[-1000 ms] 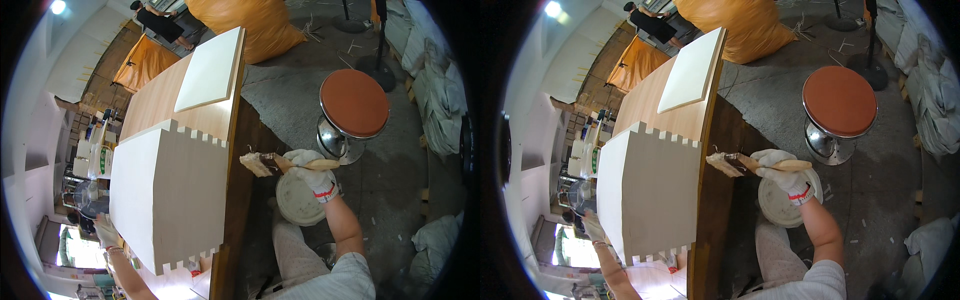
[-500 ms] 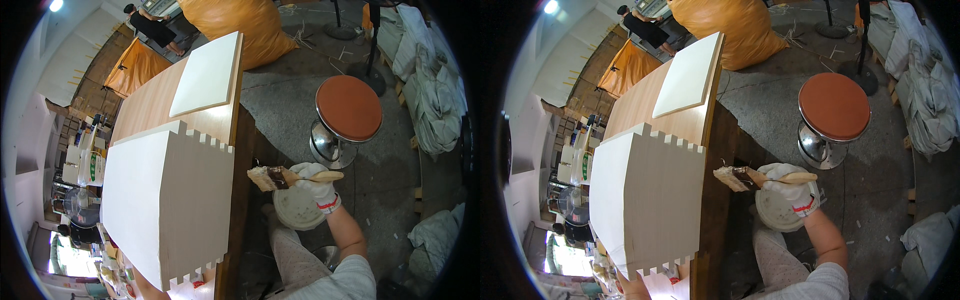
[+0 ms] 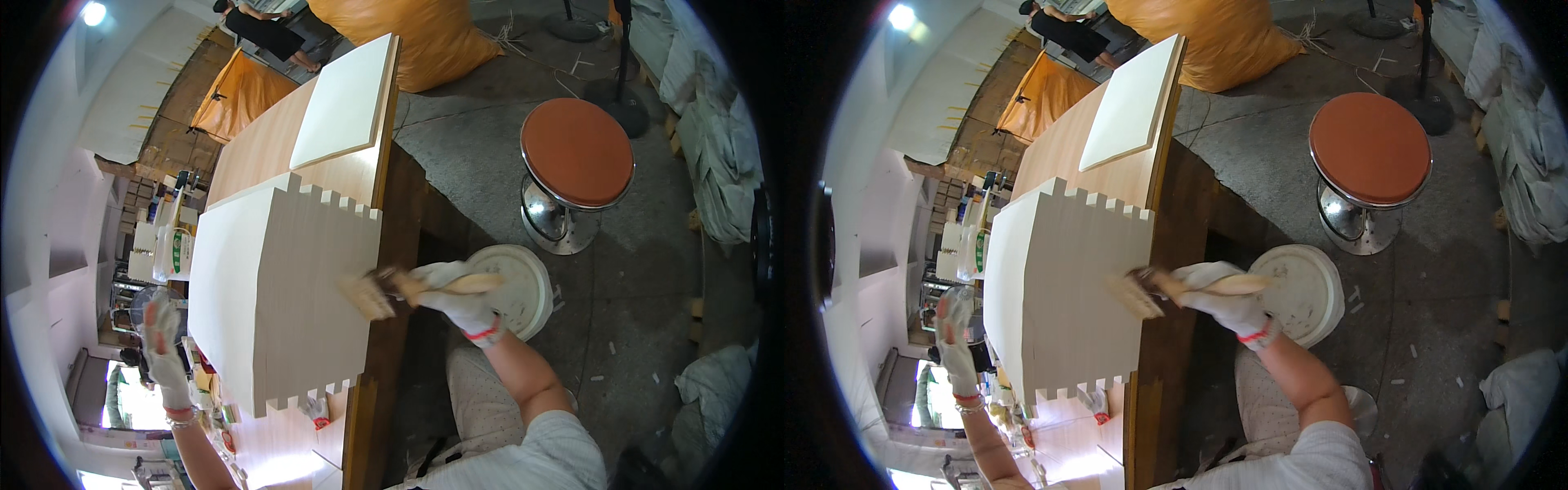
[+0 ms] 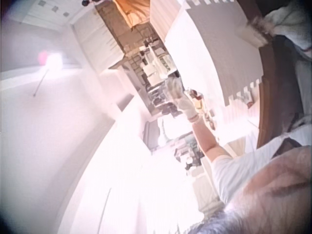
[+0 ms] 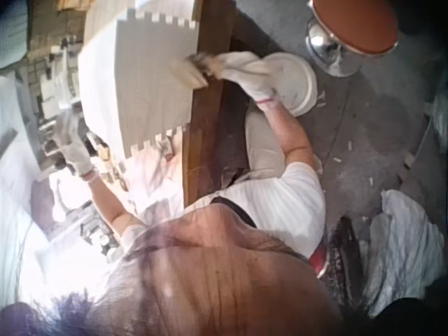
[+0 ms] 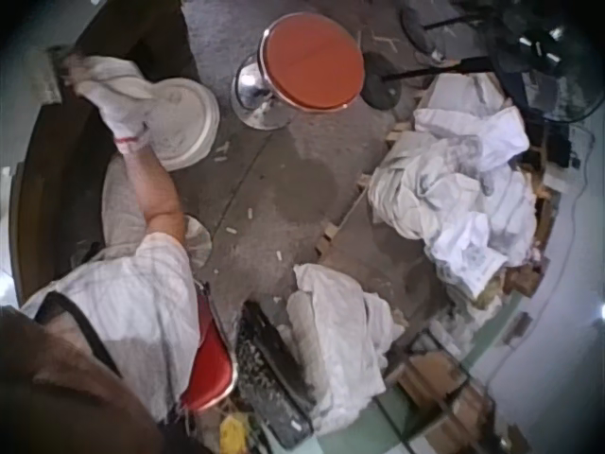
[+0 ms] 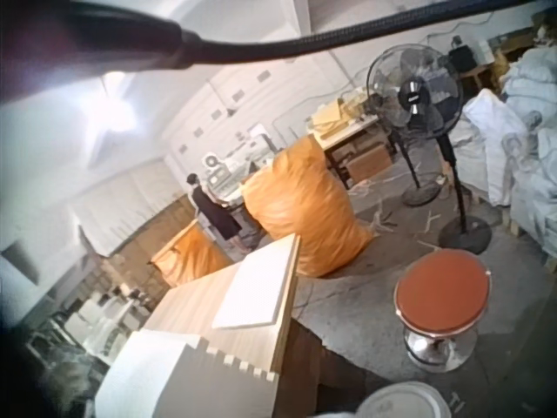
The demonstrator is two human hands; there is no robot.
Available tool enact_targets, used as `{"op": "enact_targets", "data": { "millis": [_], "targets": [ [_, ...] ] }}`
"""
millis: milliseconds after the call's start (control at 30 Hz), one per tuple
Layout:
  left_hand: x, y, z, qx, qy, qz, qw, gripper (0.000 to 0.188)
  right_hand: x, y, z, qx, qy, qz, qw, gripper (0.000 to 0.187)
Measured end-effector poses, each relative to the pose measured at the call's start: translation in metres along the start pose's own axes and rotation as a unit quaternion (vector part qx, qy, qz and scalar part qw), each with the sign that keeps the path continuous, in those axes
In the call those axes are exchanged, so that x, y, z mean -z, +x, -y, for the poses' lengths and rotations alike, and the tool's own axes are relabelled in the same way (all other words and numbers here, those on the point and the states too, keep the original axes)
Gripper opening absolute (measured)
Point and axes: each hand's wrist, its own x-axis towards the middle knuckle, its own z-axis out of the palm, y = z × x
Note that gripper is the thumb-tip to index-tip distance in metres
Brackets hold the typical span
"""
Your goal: The person prepares paper packaging by placing paper sheets into a cardboard form and then applying glue to the side of a stack of cardboard boxes using a large brush.
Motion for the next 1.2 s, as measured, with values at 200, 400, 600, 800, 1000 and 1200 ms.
{"op": "enact_targets", "data": {
  "millis": [200,400,600,800,1000,1200],
  "targets": [
    [-0.097,-0.009,-0.087,-0.105,0.236,0.25,0.933,0.057,0.027,0.05,0.014,0.074,-0.068,-0.184,0.978,0.017],
    [-0.095,-0.027,-0.05,0.035,-0.003,0.246,0.969,0.08,0.027,0.028,-0.03,-0.029,-0.121,-0.01,0.992,0.024],
    [-0.102,-0.026,-0.056,0.022,-0.001,0.214,0.977,0.085,0.033,0.037,-0.001,-0.074,0.017,0.129,0.989,0.018],
    [-0.1,-0.031,-0.05,0.056,-0.056,0.22,0.972,0.089,0.024,0.033,0.007,-0.034,-0.073,-0.149,0.986,0.024],
    [-0.098,-0.032,-0.042,0.032,-0.038,0.212,0.976,0.087,0.011,0.007,-0.007,0.012,-0.151,0.185,0.971,0.019],
    [-0.103,-0.029,-0.054,0.041,-0.02,0.193,0.98,0.09,0.087,0.078,-0.012,0.069,-0.156,-0.024,0.985,0.01]
  ]
}}
